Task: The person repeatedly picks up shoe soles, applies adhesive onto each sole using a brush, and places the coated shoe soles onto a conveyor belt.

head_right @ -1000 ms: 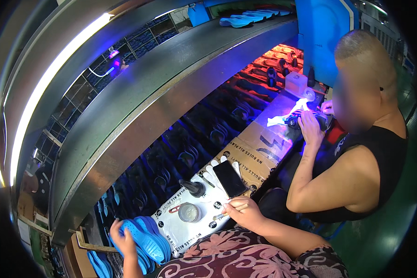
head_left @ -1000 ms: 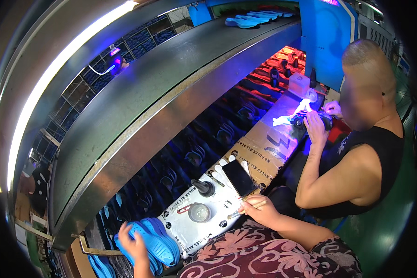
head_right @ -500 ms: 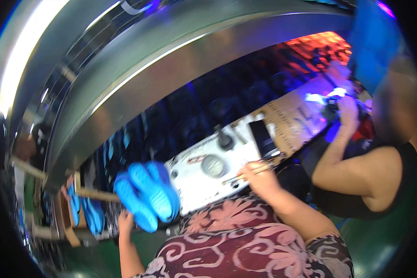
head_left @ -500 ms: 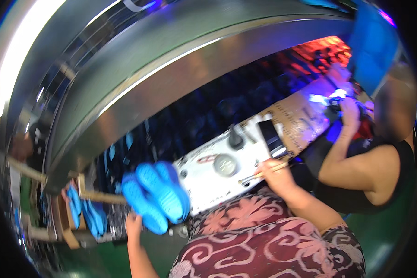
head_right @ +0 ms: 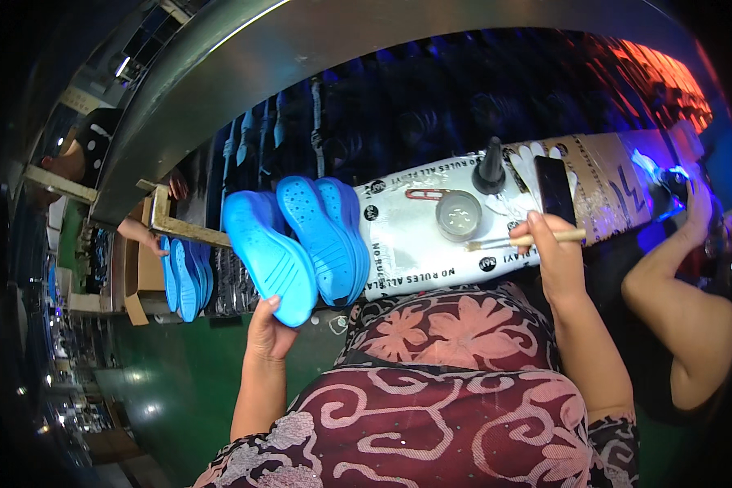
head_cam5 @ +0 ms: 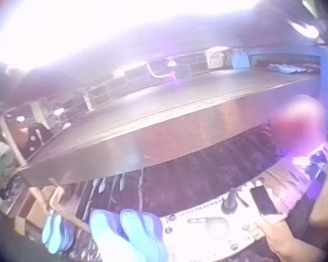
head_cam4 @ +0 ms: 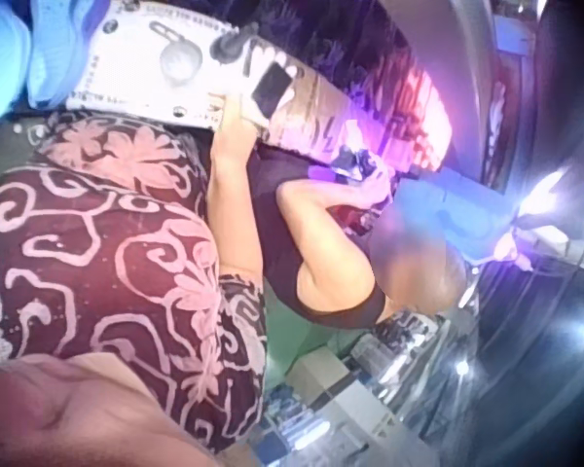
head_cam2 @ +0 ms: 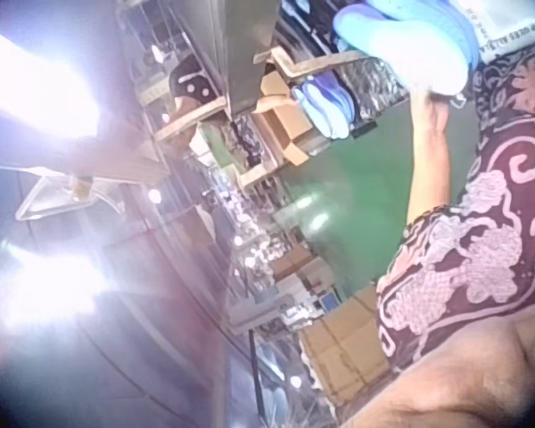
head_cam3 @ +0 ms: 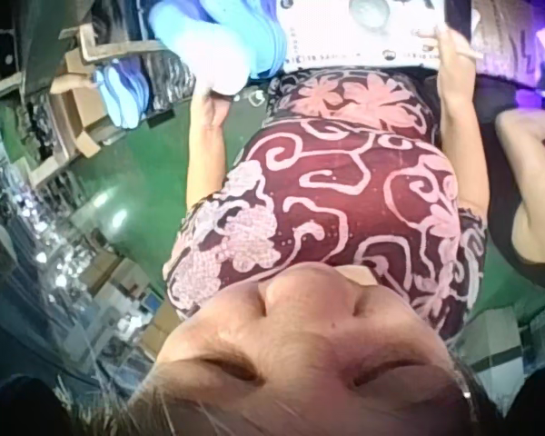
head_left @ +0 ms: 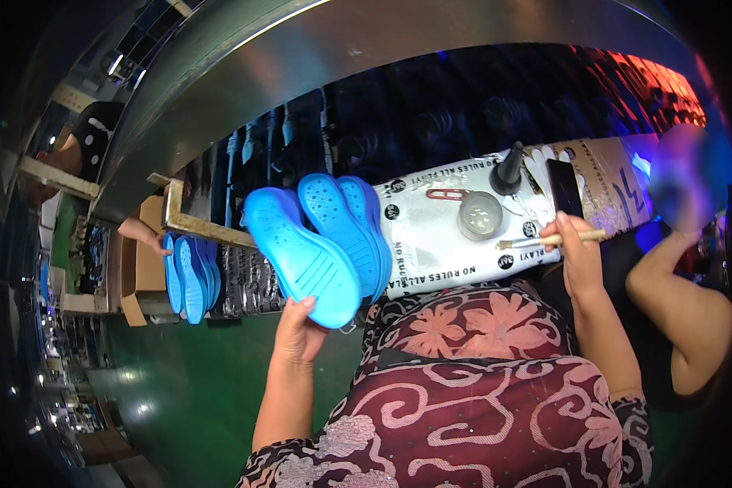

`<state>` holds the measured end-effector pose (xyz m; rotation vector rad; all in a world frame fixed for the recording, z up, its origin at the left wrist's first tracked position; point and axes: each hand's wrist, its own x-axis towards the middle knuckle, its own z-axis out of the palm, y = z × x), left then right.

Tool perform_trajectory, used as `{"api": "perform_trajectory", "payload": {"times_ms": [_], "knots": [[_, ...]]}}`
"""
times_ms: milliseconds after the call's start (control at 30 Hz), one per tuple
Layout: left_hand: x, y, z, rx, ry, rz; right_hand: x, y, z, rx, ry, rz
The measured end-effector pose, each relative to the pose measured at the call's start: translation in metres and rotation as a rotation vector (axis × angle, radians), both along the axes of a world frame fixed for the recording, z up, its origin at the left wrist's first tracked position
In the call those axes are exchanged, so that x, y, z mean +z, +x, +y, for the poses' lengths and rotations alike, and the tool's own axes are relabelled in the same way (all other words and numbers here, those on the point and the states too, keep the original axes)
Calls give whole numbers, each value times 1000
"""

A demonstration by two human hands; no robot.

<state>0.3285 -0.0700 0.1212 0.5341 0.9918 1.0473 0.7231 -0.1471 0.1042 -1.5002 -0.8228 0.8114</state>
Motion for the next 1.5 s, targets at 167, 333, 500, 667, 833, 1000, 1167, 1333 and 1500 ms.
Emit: {"api": "perform_trajectory", "payload": {"times_ms": [167, 333, 500, 667, 833, 1000, 1167, 1333, 1500], "knots": [[5, 54, 8, -186, 325, 473, 38, -22, 7, 155, 228, -1], [12, 94, 11, -223, 535, 539, 65, -52, 10, 417, 359, -367], [24, 114, 10, -212, 726, 541, 63, -61, 9, 370, 450, -588], [32, 123, 10, -216, 750, 525, 57, -58, 9, 326, 419, -686], [28, 122, 10, -181, 748, 498, 59, -50, 4, 279, 354, -648], [26, 125, 9, -193, 748, 525, 59, -56, 7, 289, 420, -639], [25, 126, 8, -184, 763, 523, 57, -51, 6, 274, 367, -744], [18, 126, 8, -147, 790, 525, 56, -49, 3, 240, 390, -722], [10, 126, 8, -119, 810, 535, 52, -51, 3, 334, 433, -671]]}}
